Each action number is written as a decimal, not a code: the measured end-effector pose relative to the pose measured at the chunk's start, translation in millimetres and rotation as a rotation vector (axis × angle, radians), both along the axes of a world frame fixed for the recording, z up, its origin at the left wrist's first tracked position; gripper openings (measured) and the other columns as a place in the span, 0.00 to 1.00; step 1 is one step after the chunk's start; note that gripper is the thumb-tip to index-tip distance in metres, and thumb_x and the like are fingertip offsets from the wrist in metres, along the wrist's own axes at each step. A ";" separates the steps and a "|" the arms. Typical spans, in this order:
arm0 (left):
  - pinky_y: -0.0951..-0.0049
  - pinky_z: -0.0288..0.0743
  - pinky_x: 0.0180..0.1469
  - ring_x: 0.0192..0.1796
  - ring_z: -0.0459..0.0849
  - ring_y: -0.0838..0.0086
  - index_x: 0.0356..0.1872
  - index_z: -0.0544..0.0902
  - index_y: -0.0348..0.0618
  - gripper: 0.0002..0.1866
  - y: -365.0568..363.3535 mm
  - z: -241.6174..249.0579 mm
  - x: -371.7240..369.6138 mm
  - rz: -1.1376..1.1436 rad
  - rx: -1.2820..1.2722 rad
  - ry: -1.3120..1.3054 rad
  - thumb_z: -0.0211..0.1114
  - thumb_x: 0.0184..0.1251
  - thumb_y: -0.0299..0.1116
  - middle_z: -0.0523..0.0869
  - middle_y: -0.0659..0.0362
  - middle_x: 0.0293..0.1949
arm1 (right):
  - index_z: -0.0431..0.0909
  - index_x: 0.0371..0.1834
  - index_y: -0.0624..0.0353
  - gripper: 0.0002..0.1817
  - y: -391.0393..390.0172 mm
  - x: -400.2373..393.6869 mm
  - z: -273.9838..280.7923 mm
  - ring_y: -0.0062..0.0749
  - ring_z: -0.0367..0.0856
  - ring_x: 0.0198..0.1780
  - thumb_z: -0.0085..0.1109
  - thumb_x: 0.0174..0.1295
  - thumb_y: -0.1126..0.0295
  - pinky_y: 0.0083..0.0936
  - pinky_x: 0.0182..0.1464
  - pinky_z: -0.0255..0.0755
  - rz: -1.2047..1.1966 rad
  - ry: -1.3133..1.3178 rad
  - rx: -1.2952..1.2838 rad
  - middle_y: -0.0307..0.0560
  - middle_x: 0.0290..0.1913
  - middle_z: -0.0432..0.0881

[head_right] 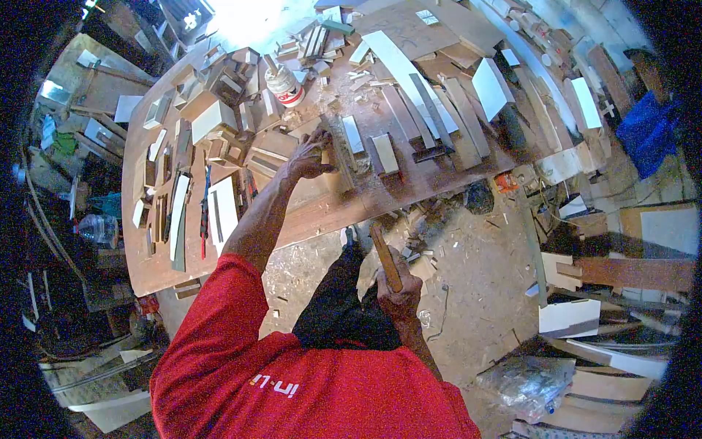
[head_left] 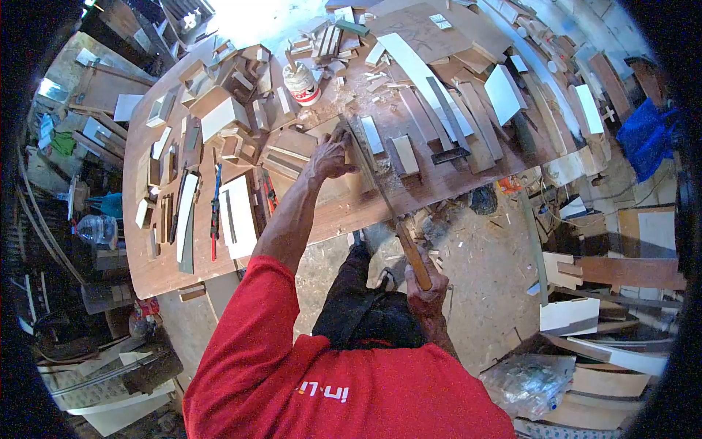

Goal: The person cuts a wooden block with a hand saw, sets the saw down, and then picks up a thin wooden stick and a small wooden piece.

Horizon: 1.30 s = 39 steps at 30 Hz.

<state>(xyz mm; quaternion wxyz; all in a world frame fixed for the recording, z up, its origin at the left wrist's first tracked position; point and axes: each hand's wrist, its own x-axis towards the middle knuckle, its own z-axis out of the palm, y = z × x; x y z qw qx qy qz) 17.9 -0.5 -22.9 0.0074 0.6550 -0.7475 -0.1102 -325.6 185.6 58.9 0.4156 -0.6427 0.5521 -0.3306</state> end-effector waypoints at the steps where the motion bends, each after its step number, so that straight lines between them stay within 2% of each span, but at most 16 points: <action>1: 0.57 0.63 0.65 0.64 0.67 0.47 0.67 0.64 0.35 0.55 -0.4 -5.5 3.0 -0.038 -0.047 -0.008 0.75 0.41 0.60 0.63 0.46 0.70 | 0.76 0.59 0.63 0.23 -0.2 1.3 -0.6 0.30 0.81 0.26 0.61 0.58 0.72 0.27 0.32 0.73 0.007 0.009 -0.028 0.52 0.28 0.83; 3: 0.57 0.63 0.64 0.64 0.67 0.47 0.68 0.63 0.35 0.55 -0.5 -8.9 5.3 -0.042 -0.052 -0.034 0.75 0.41 0.60 0.62 0.47 0.70 | 0.76 0.59 0.63 0.23 0.9 2.2 1.9 0.28 0.79 0.24 0.61 0.58 0.72 0.27 0.30 0.72 0.009 0.017 -0.055 0.51 0.26 0.82; 5: 0.56 0.64 0.64 0.64 0.67 0.48 0.68 0.63 0.36 0.56 0.6 -5.2 3.3 -0.043 -0.058 -0.058 0.75 0.41 0.61 0.62 0.47 0.70 | 0.74 0.60 0.59 0.26 3.2 0.9 10.7 0.52 0.84 0.31 0.59 0.54 0.73 0.36 0.33 0.78 0.046 0.052 0.056 0.60 0.36 0.84; 8: 0.57 0.64 0.64 0.64 0.66 0.48 0.69 0.63 0.36 0.56 1.4 -3.5 3.2 -0.014 -0.031 -0.024 0.74 0.42 0.62 0.63 0.48 0.70 | 0.73 0.61 0.59 0.27 7.6 0.4 8.8 0.53 0.84 0.31 0.59 0.54 0.73 0.37 0.34 0.78 0.055 0.090 0.060 0.61 0.36 0.84; 11: 0.57 0.63 0.65 0.64 0.66 0.49 0.69 0.63 0.36 0.55 1.6 -6.8 3.2 -0.039 -0.083 -0.052 0.74 0.43 0.61 0.64 0.50 0.69 | 0.72 0.61 0.58 0.27 9.6 1.8 5.2 0.52 0.84 0.29 0.58 0.54 0.73 0.38 0.32 0.78 0.068 0.055 -0.023 0.60 0.36 0.83; 12: 0.56 0.58 0.68 0.68 0.61 0.50 0.69 0.63 0.37 0.53 2.8 12.0 -5.1 0.033 0.038 -0.032 0.73 0.45 0.60 0.62 0.48 0.70 | 0.72 0.61 0.58 0.27 8.9 3.6 2.8 0.52 0.84 0.29 0.58 0.54 0.73 0.38 0.32 0.78 0.067 0.054 -0.024 0.60 0.36 0.83; 14: 0.56 0.53 0.72 0.72 0.56 0.51 0.69 0.64 0.37 0.51 1.5 35.0 -17.1 0.106 0.158 -0.009 0.72 0.47 0.59 0.61 0.46 0.72 | 0.75 0.59 0.65 0.24 5.9 7.2 -1.3 0.34 0.77 0.21 0.59 0.58 0.72 0.29 0.27 0.72 0.043 0.043 -0.077 0.50 0.22 0.78; 16: 0.56 0.56 0.70 0.70 0.59 0.49 0.69 0.64 0.37 0.51 -0.5 44.8 -20.9 0.045 0.245 -0.121 0.73 0.47 0.58 0.61 0.46 0.71 | 0.75 0.59 0.65 0.24 2.7 7.6 9.8 0.35 0.77 0.21 0.59 0.58 0.71 0.29 0.28 0.72 0.035 0.025 -0.024 0.50 0.23 0.78; 18: 0.55 0.57 0.70 0.70 0.59 0.48 0.69 0.63 0.36 0.52 -2.6 19.3 -11.6 0.063 0.197 -0.081 0.73 0.47 0.58 0.60 0.46 0.72 | 0.75 0.59 0.64 0.23 1.0 6.8 13.9 0.35 0.78 0.22 0.59 0.58 0.71 0.29 0.29 0.73 0.025 0.007 0.026 0.51 0.23 0.79; 20: 0.55 0.58 0.69 0.70 0.59 0.48 0.69 0.63 0.36 0.52 -4.3 14.4 -9.7 0.079 0.146 -0.039 0.73 0.46 0.58 0.59 0.46 0.72 | 0.75 0.60 0.62 0.24 -0.8 3.8 14.0 0.29 0.78 0.23 0.59 0.58 0.72 0.26 0.30 0.72 0.040 0.046 -0.038 0.49 0.25 0.80; 21: 0.54 0.58 0.69 0.70 0.59 0.48 0.69 0.63 0.37 0.52 -2.5 19.2 -12.1 0.094 0.158 -0.049 0.73 0.46 0.58 0.59 0.47 0.72 | 0.75 0.60 0.62 0.24 -3.1 4.8 13.7 0.29 0.78 0.23 0.59 0.58 0.72 0.26 0.30 0.72 0.041 0.049 -0.039 0.49 0.25 0.80; 23: 0.54 0.58 0.69 0.71 0.58 0.48 0.69 0.63 0.38 0.52 1.0 15.6 -14.2 0.112 0.174 -0.054 0.74 0.46 0.57 0.58 0.47 0.73 | 0.74 0.58 0.59 0.25 -7.7 7.3 11.2 0.52 0.83 0.33 0.56 0.53 0.74 0.36 0.32 0.76 0.058 0.018 0.021 0.61 0.36 0.82; 25: 0.48 0.70 0.63 0.68 0.63 0.49 0.69 0.63 0.43 0.52 1.4 8.6 -9.7 0.112 0.062 -0.019 0.77 0.43 0.55 0.62 0.55 0.70 | 0.74 0.58 0.60 0.24 -4.0 2.1 6.1 0.52 0.84 0.33 0.56 0.53 0.73 0.35 0.32 0.76 0.071 0.037 0.008 0.60 0.36 0.83; 36: 0.45 0.72 0.60 0.67 0.64 0.49 0.68 0.64 0.44 0.51 2.7 28.5 -18.6 0.182 0.159 -0.036 0.77 0.44 0.55 0.62 0.55 0.69 | 0.75 0.58 0.61 0.25 -11.6 6.4 13.6 0.41 0.82 0.24 0.58 0.54 0.73 0.31 0.29 0.74 0.038 -0.018 -0.049 0.59 0.28 0.81; 38: 0.45 0.72 0.60 0.67 0.64 0.49 0.68 0.64 0.44 0.50 2.0 22.8 -17.2 0.187 0.184 -0.035 0.77 0.44 0.55 0.62 0.55 0.69 | 0.76 0.58 0.61 0.23 -18.0 11.0 23.0 0.38 0.86 0.38 0.56 0.56 0.74 0.28 0.40 0.76 0.041 0.077 0.214 0.59 0.39 0.85; 39: 0.45 0.72 0.60 0.67 0.64 0.49 0.68 0.64 0.44 0.51 1.6 17.5 -14.6 0.161 0.154 -0.021 0.77 0.44 0.55 0.62 0.54 0.69 | 0.76 0.58 0.61 0.23 -18.2 11.8 21.5 0.38 0.86 0.38 0.56 0.56 0.74 0.28 0.40 0.76 0.044 0.077 0.214 0.59 0.39 0.85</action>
